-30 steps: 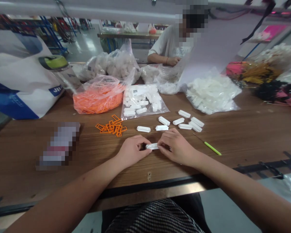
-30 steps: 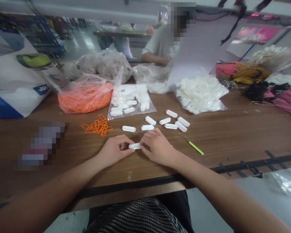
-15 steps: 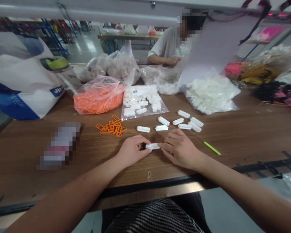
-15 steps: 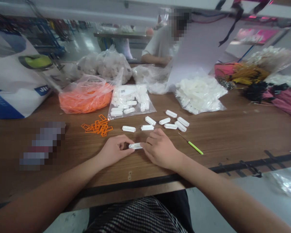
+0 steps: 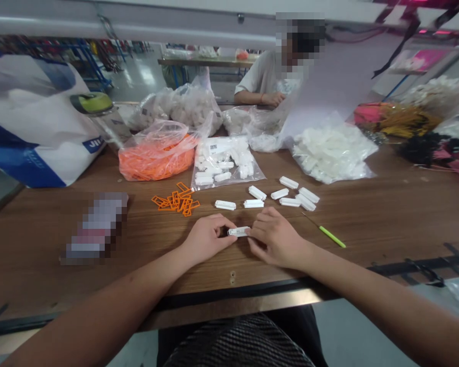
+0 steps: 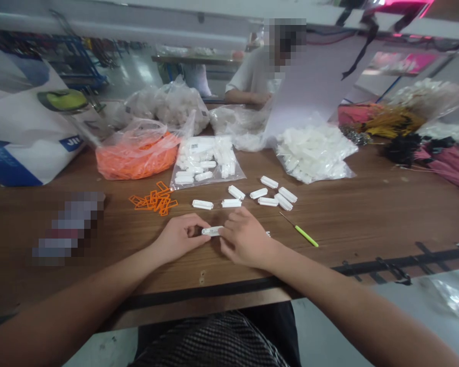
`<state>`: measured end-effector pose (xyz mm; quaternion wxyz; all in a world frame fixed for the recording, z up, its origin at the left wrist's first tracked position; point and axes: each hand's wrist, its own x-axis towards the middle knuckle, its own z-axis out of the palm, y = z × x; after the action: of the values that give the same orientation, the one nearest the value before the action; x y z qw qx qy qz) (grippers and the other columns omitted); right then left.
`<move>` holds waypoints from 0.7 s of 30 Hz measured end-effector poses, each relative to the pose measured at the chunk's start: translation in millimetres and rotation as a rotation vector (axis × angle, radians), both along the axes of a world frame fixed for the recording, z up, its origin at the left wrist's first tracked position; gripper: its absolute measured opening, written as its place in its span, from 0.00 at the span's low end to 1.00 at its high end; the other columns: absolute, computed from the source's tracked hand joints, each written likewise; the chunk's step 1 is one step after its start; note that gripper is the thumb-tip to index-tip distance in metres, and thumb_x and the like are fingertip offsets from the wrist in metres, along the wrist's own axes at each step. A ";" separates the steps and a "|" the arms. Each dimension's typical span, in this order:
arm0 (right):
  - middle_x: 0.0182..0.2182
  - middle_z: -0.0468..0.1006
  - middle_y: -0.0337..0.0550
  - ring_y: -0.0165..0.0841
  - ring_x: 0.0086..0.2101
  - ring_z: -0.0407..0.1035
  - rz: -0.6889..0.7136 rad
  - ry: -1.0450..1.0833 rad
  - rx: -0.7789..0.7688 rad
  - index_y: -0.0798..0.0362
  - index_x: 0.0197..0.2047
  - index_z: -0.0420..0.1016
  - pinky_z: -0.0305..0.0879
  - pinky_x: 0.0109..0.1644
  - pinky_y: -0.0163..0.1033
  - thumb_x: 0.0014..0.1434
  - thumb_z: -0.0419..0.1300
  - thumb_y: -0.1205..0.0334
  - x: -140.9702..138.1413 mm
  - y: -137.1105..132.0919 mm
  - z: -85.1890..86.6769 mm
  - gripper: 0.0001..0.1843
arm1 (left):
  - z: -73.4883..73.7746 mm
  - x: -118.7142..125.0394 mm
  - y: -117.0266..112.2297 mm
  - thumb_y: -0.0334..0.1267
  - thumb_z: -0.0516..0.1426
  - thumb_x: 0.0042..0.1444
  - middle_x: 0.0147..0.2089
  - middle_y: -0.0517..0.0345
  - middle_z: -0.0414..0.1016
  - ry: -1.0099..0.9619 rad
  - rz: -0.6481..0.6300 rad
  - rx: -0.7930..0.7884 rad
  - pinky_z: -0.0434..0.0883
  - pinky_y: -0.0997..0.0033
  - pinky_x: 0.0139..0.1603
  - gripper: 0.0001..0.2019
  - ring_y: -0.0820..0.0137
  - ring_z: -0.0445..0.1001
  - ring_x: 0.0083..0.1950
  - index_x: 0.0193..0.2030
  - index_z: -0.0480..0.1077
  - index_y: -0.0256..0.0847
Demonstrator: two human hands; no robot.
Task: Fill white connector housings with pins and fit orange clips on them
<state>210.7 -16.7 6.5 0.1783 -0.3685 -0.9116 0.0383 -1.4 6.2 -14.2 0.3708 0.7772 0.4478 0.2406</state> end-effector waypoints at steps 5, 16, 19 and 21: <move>0.27 0.79 0.38 0.31 0.29 0.69 -0.055 0.323 -0.186 0.50 0.39 0.79 0.59 0.42 0.43 0.59 0.53 0.64 13.6 7.9 5.2 0.13 | 0.9 -0.4 -0.1 0.36 0.62 0.49 0.26 0.64 0.66 0.012 0.003 0.001 0.57 0.75 0.26 0.07 0.76 0.59 0.24 0.37 0.78 0.42; 0.22 0.71 0.42 0.33 0.29 0.60 0.004 -0.006 0.248 0.56 0.26 0.74 0.55 0.40 0.42 0.60 0.54 0.67 -8.2 -2.2 -15.0 0.13 | -2.5 -1.1 -2.7 0.34 0.62 0.50 0.26 0.64 0.65 -0.032 0.013 0.019 0.57 0.77 0.27 0.06 0.77 0.59 0.24 0.37 0.78 0.41; 0.22 0.70 0.42 0.34 0.28 0.59 0.001 -0.022 0.288 0.56 0.24 0.72 0.55 0.39 0.42 0.59 0.54 0.68 -13.1 -3.3 -18.8 0.13 | -2.3 -0.4 -3.2 0.34 0.62 0.51 0.26 0.64 0.65 -0.035 0.008 0.017 0.57 0.76 0.27 0.06 0.77 0.59 0.24 0.36 0.78 0.40; 0.22 0.70 0.43 0.34 0.28 0.59 0.003 -0.033 0.309 0.56 0.24 0.72 0.55 0.39 0.42 0.57 0.55 0.69 -15.5 -4.9 -19.8 0.12 | -2.4 0.1 -3.4 0.34 0.62 0.50 0.26 0.65 0.64 -0.034 0.013 0.019 0.57 0.76 0.27 0.06 0.77 0.59 0.24 0.36 0.78 0.40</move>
<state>195.2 -21.7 -13.2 0.2179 -0.3359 -0.9100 -0.1080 -1.3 2.9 -16.6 0.3695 0.7734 0.4443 0.2604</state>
